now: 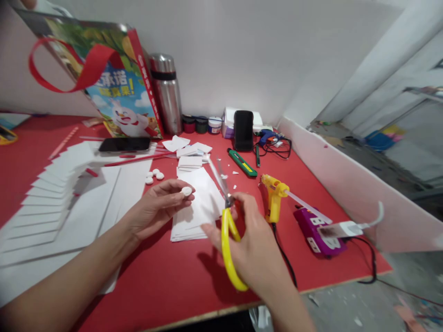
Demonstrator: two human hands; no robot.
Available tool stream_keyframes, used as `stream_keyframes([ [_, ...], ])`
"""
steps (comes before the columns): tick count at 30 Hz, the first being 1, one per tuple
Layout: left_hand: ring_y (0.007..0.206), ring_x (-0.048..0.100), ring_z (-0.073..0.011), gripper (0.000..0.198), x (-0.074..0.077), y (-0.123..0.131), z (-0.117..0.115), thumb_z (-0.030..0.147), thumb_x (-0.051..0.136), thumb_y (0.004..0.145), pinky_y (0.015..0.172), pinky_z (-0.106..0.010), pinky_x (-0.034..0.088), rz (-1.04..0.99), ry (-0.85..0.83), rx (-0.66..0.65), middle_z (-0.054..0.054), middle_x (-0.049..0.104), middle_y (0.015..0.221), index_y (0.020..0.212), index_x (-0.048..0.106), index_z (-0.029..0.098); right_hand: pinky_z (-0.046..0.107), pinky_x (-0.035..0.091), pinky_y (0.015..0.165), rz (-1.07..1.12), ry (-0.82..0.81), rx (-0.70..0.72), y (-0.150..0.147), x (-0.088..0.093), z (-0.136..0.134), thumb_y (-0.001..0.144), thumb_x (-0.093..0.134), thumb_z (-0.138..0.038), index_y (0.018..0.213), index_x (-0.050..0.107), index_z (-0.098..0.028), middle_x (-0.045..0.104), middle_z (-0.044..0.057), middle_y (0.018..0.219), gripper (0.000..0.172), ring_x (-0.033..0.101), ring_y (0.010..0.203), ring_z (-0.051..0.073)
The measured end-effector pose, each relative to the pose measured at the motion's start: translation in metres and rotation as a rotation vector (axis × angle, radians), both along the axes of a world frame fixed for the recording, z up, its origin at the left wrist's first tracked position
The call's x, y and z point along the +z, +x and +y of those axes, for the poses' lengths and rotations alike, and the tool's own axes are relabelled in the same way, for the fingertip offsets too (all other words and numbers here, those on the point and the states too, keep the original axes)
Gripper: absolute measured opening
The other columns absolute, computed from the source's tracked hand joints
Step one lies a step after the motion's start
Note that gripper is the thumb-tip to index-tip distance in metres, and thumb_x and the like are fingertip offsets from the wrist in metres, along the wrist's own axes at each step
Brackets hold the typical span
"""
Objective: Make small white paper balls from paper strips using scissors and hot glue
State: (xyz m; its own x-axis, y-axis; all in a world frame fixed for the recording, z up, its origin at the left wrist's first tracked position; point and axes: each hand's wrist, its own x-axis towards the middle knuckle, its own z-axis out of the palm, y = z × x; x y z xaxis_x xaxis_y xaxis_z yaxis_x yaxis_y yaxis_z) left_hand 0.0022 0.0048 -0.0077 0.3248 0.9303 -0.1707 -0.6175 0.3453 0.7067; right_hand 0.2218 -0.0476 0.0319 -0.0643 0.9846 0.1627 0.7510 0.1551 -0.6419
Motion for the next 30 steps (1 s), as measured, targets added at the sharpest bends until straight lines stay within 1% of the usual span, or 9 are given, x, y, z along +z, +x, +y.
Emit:
stream_keyframes([
  [2,0.085,0.073,-0.0149,0.017,0.0,0.001,-0.001,0.009,0.079,0.076,0.086,-0.027,0.057,0.007,0.015,-0.006,-0.005,0.077,0.091,0.091,0.075,0.015,0.032,0.053,0.071,-0.028,-0.067,0.038,-0.011,0.005,-0.01,0.079,0.073,-0.05,0.118,0.049,-0.024,0.065,0.004,0.096,0.052,0.065,0.08,0.021],
  [4,0.084,0.072,-0.0153,0.018,-0.001,0.002,-0.001,0.008,0.079,0.075,0.087,-0.03,0.057,0.014,0.024,-0.001,-0.005,0.077,0.091,0.091,0.075,0.015,0.035,0.054,0.074,-0.067,-0.098,0.056,-0.019,0.003,-0.015,0.076,0.075,-0.052,0.119,0.049,-0.025,0.066,0.005,0.1,0.057,0.066,0.085,0.023],
  [7,0.086,0.071,-0.0164,0.017,0.0,0.002,-0.002,0.007,0.079,0.073,0.088,-0.032,0.057,0.026,0.032,0.02,-0.005,0.076,0.092,0.087,0.074,0.013,0.04,0.054,0.08,-0.141,-0.067,0.062,-0.022,-0.005,-0.016,0.074,0.076,-0.056,0.124,0.049,-0.023,0.064,0.008,0.108,0.065,0.065,0.093,0.027],
  [9,0.087,0.07,-0.017,0.016,0.001,0.002,-0.002,0.007,0.079,0.073,0.087,-0.032,0.057,0.032,0.04,0.022,-0.005,0.075,0.094,0.086,0.073,0.012,0.042,0.053,0.081,-0.196,-0.022,0.069,-0.021,-0.009,-0.016,0.075,0.075,-0.056,0.126,0.048,-0.022,0.063,0.01,0.11,0.067,0.064,0.096,0.029],
  [13,0.085,0.07,-0.0161,0.016,0.0,0.002,-0.002,0.009,0.08,0.073,0.086,-0.031,0.057,0.043,0.053,0.009,-0.005,0.075,0.092,0.088,0.074,0.013,0.042,0.054,0.077,-0.253,0.019,0.084,-0.02,-0.01,-0.015,0.077,0.073,-0.055,0.123,0.05,-0.02,0.063,0.011,0.104,0.063,0.064,0.09,0.029],
  [16,0.085,0.07,-0.0155,0.018,-0.002,0.001,-0.002,0.011,0.08,0.074,0.087,-0.03,0.056,0.051,0.06,0.005,-0.004,0.076,0.09,0.092,0.076,0.013,0.041,0.054,0.076,-0.256,0.032,0.086,-0.022,-0.008,-0.015,0.076,0.073,-0.055,0.123,0.05,-0.02,0.063,0.011,0.104,0.063,0.064,0.089,0.028],
  [21,0.085,0.071,-0.0145,0.018,-0.003,0.001,0.0,0.011,0.08,0.075,0.085,-0.027,0.056,0.048,0.068,-0.002,-0.004,0.076,0.089,0.092,0.076,0.014,0.039,0.054,0.074,-0.243,-0.003,0.088,-0.024,-0.008,-0.016,0.077,0.073,-0.055,0.121,0.051,-0.021,0.064,0.01,0.102,0.06,0.065,0.088,0.027],
  [25,0.082,0.07,-0.0142,0.019,-0.003,0.001,-0.001,0.01,0.081,0.073,0.083,-0.028,0.056,0.055,0.071,0.007,-0.003,0.076,0.087,0.091,0.076,0.015,0.037,0.054,0.074,-0.221,-0.009,0.082,-0.024,-0.009,-0.016,0.078,0.073,-0.053,0.12,0.051,-0.022,0.064,0.008,0.102,0.056,0.065,0.086,0.025],
  [30,0.082,0.07,-0.0145,0.019,-0.003,0.002,-0.001,0.011,0.082,0.071,0.084,-0.03,0.056,0.057,0.075,0.035,-0.003,0.075,0.089,0.088,0.076,0.015,0.039,0.054,0.073,-0.239,0.035,0.083,-0.024,-0.01,-0.016,0.078,0.073,-0.055,0.12,0.05,-0.022,0.065,0.009,0.103,0.058,0.066,0.087,0.027],
])
